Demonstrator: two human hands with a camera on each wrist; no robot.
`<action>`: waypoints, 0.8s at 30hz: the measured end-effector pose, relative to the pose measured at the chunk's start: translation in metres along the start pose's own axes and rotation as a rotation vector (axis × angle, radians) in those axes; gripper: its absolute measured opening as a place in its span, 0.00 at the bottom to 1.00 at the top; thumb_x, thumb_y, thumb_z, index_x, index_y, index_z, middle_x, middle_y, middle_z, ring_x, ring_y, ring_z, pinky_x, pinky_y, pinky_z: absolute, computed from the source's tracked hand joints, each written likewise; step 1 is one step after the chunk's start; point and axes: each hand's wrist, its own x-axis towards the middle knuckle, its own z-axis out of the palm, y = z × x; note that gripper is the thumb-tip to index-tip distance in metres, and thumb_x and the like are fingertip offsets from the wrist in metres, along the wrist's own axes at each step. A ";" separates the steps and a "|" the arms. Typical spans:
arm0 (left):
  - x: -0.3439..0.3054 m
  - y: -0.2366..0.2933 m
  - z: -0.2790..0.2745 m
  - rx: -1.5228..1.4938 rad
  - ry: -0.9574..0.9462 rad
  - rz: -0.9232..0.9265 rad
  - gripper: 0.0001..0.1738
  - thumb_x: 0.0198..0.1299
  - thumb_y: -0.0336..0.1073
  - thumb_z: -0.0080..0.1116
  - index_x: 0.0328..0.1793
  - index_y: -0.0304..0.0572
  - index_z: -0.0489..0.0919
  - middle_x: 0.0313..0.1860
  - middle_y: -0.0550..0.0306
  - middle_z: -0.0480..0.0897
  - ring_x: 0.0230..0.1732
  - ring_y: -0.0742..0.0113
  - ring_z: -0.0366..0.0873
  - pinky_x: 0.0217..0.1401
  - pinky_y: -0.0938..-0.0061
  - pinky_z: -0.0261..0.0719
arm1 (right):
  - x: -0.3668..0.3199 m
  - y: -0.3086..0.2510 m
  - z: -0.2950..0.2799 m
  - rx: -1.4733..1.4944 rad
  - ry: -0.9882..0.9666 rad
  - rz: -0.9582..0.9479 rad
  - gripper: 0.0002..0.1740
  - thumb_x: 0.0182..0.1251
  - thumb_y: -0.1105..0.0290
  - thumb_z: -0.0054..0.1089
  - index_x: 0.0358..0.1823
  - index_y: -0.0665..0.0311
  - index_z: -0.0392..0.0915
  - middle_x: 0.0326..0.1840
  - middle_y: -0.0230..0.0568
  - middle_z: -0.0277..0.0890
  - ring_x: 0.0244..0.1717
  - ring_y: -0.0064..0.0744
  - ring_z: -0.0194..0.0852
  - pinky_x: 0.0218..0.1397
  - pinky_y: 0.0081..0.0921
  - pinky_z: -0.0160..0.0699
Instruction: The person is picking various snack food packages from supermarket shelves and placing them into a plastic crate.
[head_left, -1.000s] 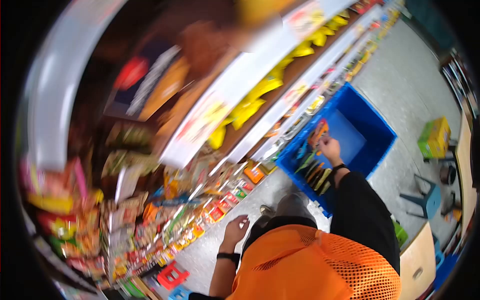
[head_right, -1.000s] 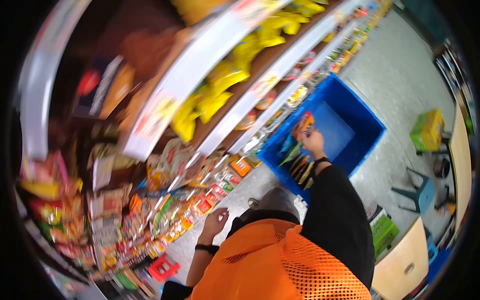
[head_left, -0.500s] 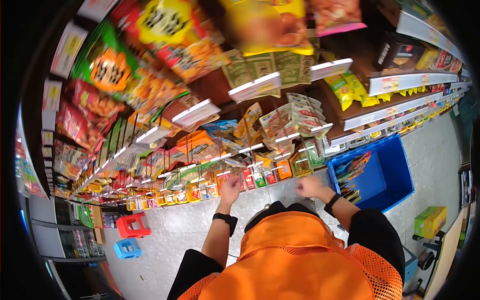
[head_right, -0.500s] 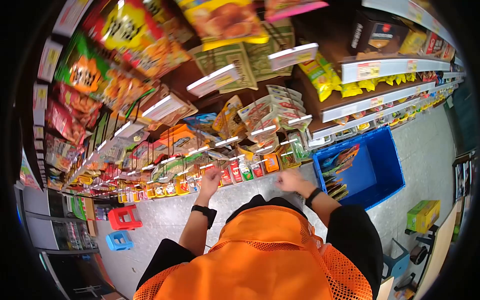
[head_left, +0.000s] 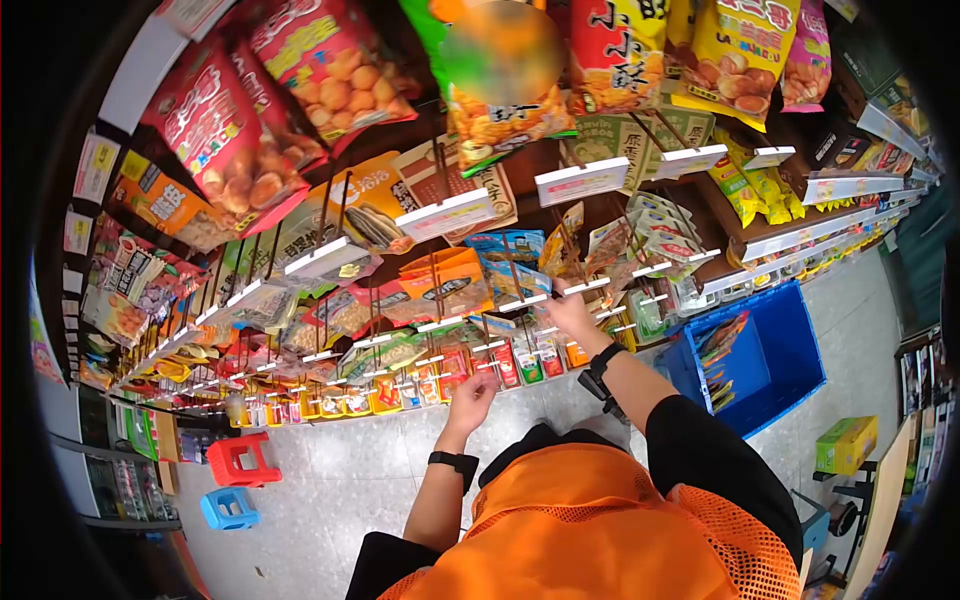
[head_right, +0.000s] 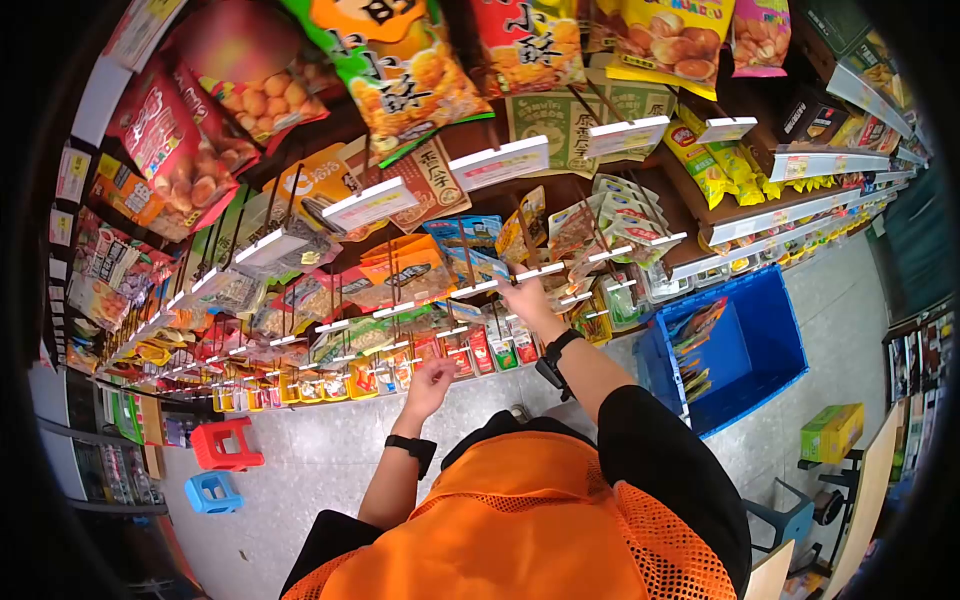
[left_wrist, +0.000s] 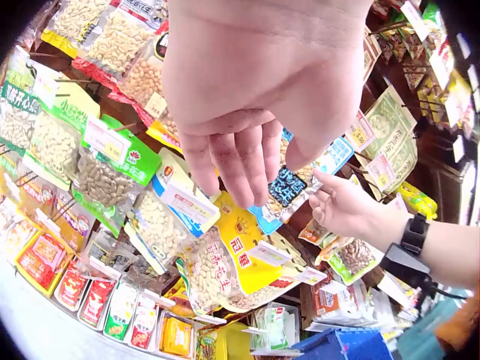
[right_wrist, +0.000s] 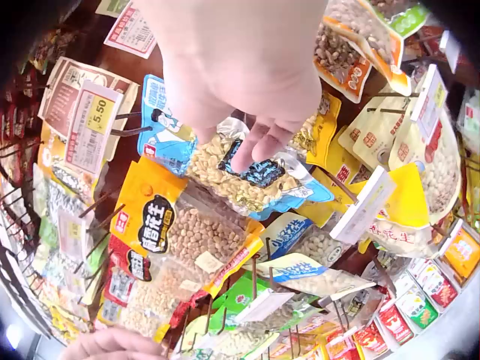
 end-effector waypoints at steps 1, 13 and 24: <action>0.003 -0.003 -0.009 -0.009 0.000 0.013 0.10 0.69 0.29 0.58 0.54 0.35 0.82 0.44 0.57 0.88 0.46 0.71 0.85 0.50 0.77 0.80 | 0.005 0.001 0.010 0.032 0.058 0.031 0.14 0.72 0.65 0.65 0.51 0.66 0.80 0.20 0.30 0.72 0.16 0.19 0.71 0.19 0.23 0.67; 0.055 -0.008 -0.026 -0.140 -0.027 0.086 0.18 0.69 0.28 0.59 0.64 0.34 0.76 0.51 0.55 0.87 0.49 0.72 0.83 0.50 0.76 0.82 | -0.020 -0.018 -0.003 -0.006 0.026 0.178 0.14 0.75 0.63 0.60 0.38 0.69 0.80 0.19 0.37 0.77 0.14 0.28 0.79 0.13 0.23 0.68; 0.150 0.008 0.017 -0.255 -0.135 0.180 0.42 0.63 0.35 0.70 0.79 0.39 0.59 0.76 0.45 0.68 0.77 0.54 0.65 0.75 0.60 0.69 | -0.032 -0.030 -0.007 -0.142 0.080 0.077 0.15 0.75 0.64 0.60 0.40 0.72 0.84 0.21 0.39 0.80 0.19 0.28 0.83 0.21 0.28 0.79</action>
